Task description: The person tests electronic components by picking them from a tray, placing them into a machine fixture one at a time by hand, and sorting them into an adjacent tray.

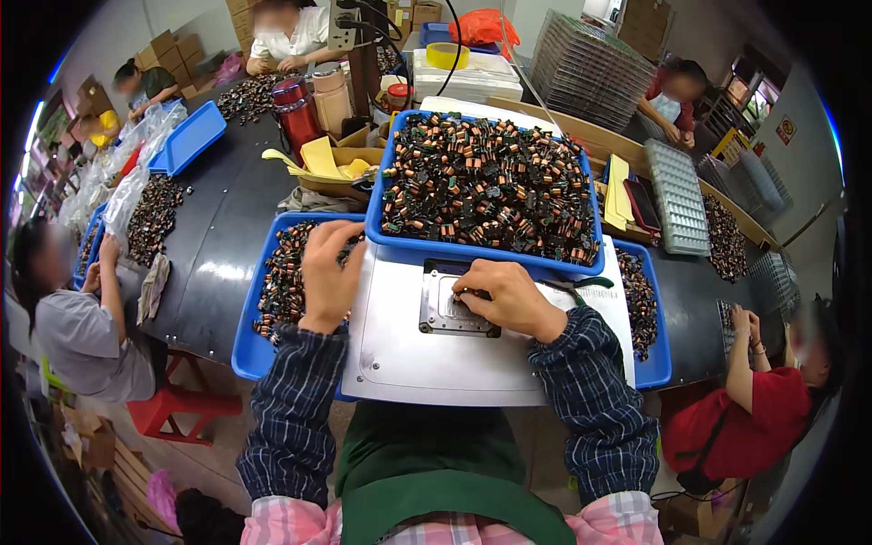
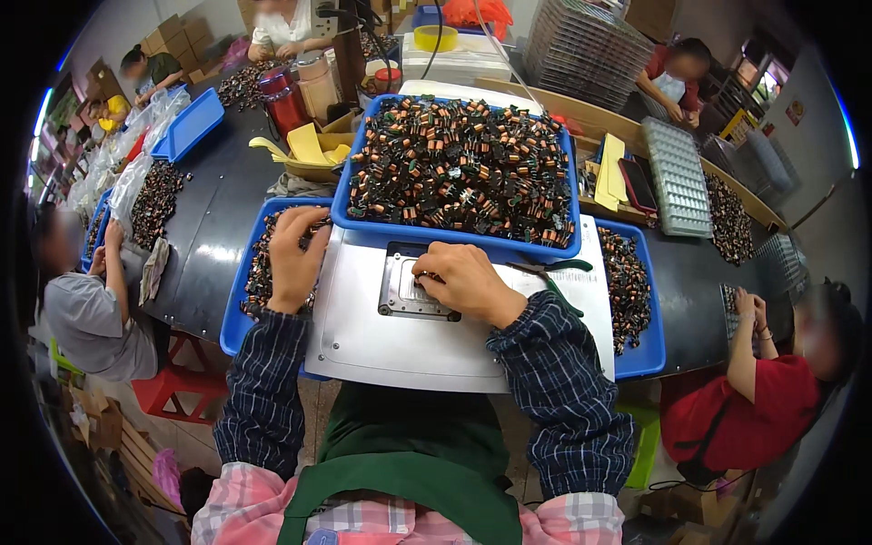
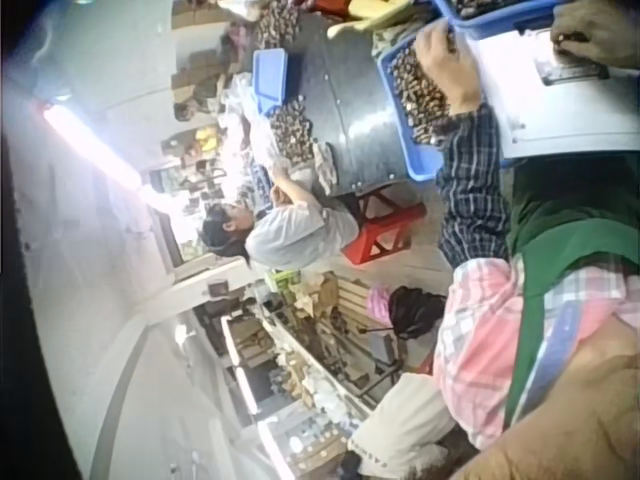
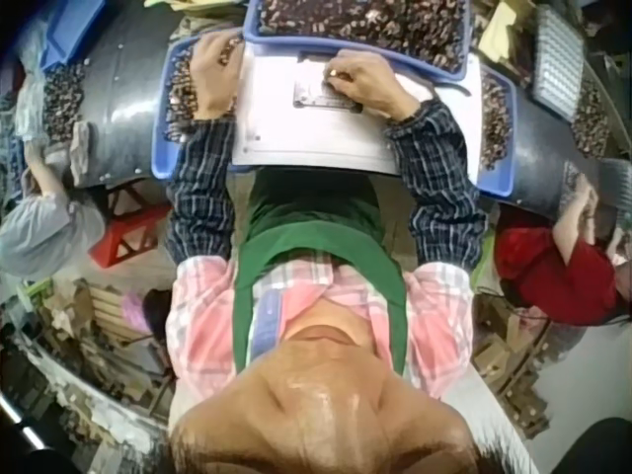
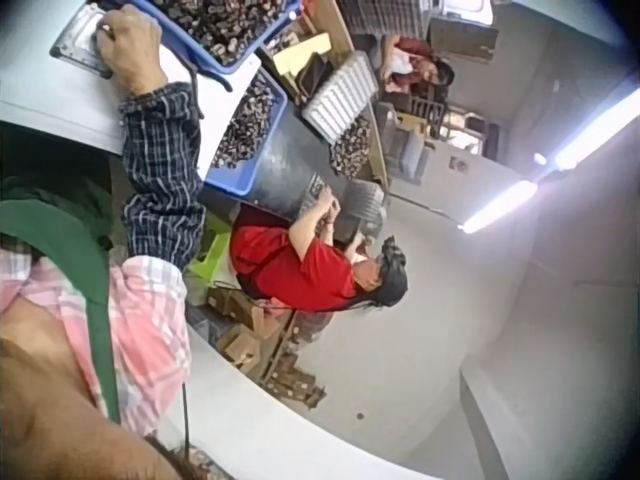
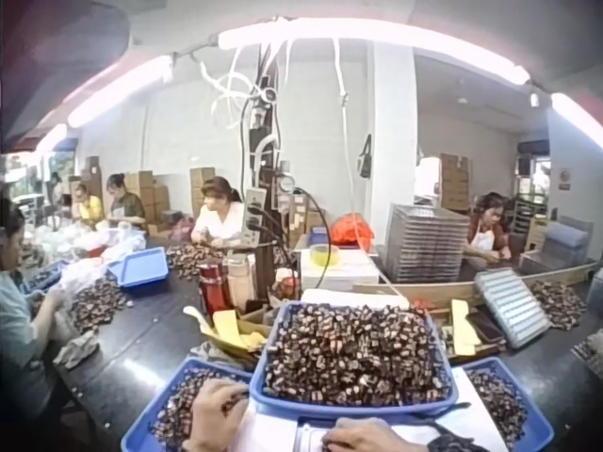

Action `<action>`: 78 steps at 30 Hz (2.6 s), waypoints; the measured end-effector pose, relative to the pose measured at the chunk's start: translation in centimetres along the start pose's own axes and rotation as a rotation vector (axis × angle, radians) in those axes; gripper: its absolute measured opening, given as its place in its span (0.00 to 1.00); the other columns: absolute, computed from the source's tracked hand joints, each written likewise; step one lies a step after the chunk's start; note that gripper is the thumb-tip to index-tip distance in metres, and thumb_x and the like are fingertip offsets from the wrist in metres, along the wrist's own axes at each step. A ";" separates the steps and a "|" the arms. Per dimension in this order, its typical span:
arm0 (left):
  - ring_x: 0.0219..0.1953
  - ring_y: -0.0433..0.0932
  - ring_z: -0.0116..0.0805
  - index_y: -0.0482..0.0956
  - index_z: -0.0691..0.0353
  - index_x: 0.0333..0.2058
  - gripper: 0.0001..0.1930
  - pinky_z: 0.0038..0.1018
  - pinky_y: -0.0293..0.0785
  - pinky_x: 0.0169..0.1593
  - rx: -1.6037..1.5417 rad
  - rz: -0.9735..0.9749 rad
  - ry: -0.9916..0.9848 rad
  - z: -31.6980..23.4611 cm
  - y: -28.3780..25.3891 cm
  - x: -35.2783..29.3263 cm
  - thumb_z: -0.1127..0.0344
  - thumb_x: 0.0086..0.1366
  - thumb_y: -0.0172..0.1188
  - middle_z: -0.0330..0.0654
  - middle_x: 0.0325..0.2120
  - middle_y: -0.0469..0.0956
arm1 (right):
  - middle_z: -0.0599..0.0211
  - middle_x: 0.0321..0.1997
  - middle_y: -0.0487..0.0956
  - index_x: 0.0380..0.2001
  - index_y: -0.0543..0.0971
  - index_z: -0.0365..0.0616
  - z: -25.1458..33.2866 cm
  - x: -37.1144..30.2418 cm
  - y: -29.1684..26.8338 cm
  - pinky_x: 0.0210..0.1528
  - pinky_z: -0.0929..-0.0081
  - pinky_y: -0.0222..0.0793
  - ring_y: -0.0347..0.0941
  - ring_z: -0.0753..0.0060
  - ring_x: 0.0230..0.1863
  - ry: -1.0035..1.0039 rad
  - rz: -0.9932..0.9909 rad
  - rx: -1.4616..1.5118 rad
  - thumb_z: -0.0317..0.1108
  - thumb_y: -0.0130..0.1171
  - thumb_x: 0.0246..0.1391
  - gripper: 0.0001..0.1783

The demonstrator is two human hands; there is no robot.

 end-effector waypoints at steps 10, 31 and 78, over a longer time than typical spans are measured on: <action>0.44 0.68 0.42 0.76 0.61 0.39 0.15 0.33 0.59 0.49 0.158 0.109 0.201 -4.1 5.0 1.8 0.72 0.49 0.60 0.43 0.40 0.71 | 0.68 0.26 0.78 0.28 0.79 0.38 -3.3 -3.4 -9.5 0.28 0.83 0.66 0.71 0.79 0.25 0.120 -0.482 0.205 0.23 0.57 0.42 0.07; 0.34 0.73 0.33 0.74 0.66 0.34 0.08 0.23 0.70 0.37 -0.418 0.020 0.004 -3.6 3.9 2.0 0.81 0.55 0.53 0.43 0.34 0.73 | 0.66 0.32 0.76 0.38 0.76 0.38 -11.0 -7.6 -14.5 0.33 0.82 0.67 0.71 0.78 0.30 0.382 -0.601 0.056 0.26 0.62 0.40 0.17; 0.37 0.70 0.40 0.78 0.63 0.34 0.12 0.29 0.66 0.43 -0.014 0.032 0.088 -2.5 1.8 1.0 0.76 0.46 0.60 0.44 0.31 0.74 | 0.63 0.28 0.74 0.28 0.77 0.37 -0.3 -0.5 -0.9 0.31 0.73 0.67 0.72 0.68 0.29 0.039 -0.128 0.212 0.23 0.57 0.43 0.05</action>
Point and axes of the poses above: each hand's wrist, its own x-axis towards the middle knuckle, its own y-axis out of the palm, z = x × y, the point moved 9 cm from there along x, towards the middle knuckle
